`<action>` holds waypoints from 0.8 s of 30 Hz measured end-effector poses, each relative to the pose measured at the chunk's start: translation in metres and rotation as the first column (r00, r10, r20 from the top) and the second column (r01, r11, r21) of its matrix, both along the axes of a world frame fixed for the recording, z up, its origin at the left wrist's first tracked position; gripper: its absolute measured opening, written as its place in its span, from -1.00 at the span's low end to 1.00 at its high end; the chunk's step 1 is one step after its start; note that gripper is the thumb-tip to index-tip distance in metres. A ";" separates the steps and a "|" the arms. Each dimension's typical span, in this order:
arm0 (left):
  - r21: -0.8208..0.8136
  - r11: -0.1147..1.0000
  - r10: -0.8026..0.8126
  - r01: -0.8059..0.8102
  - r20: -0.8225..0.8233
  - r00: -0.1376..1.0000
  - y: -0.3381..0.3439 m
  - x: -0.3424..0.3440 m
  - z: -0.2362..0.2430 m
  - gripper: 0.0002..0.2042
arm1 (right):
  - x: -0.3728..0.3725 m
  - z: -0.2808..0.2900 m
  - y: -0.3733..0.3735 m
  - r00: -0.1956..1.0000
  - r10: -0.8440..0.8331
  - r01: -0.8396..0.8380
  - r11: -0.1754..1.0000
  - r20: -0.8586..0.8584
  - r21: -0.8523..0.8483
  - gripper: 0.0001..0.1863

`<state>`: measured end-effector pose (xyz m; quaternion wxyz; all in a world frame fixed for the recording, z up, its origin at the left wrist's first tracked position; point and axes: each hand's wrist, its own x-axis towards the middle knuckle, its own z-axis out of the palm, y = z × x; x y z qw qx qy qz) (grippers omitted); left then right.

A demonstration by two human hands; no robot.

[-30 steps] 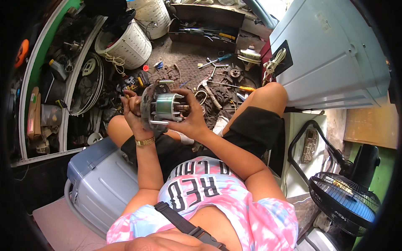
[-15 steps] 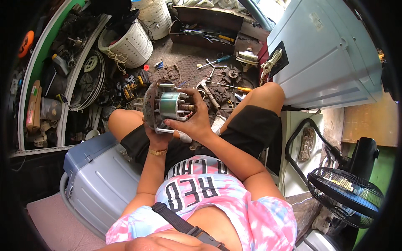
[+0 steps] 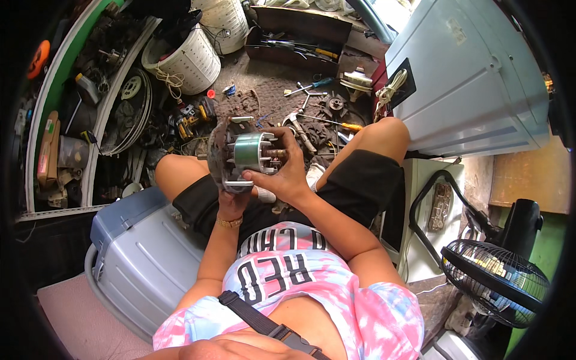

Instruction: The person disassembles old electric motor components by separating the stator, rotor, and bracket, then assembles a motor by fitting the rotor and stator into the housing by hand.

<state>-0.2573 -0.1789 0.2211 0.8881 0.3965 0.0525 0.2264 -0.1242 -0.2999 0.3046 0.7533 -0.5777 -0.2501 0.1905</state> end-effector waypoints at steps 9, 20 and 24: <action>-0.136 0.988 -0.069 0.072 0.029 0.997 0.001 -0.001 0.015 -0.03 | 0.003 0.001 -0.006 0.992 0.014 -0.019 0.999 0.124 0.043 -0.16; 0.068 0.998 0.014 -0.017 0.049 0.999 0.008 0.008 0.002 -0.23 | 0.007 0.000 0.011 0.990 0.007 0.006 0.996 0.143 -0.090 -0.11; -0.370 0.905 0.152 -0.209 -0.177 0.972 0.025 0.054 0.010 -0.14 | 0.036 -0.001 0.039 0.901 0.140 0.045 0.911 0.410 -0.410 -0.12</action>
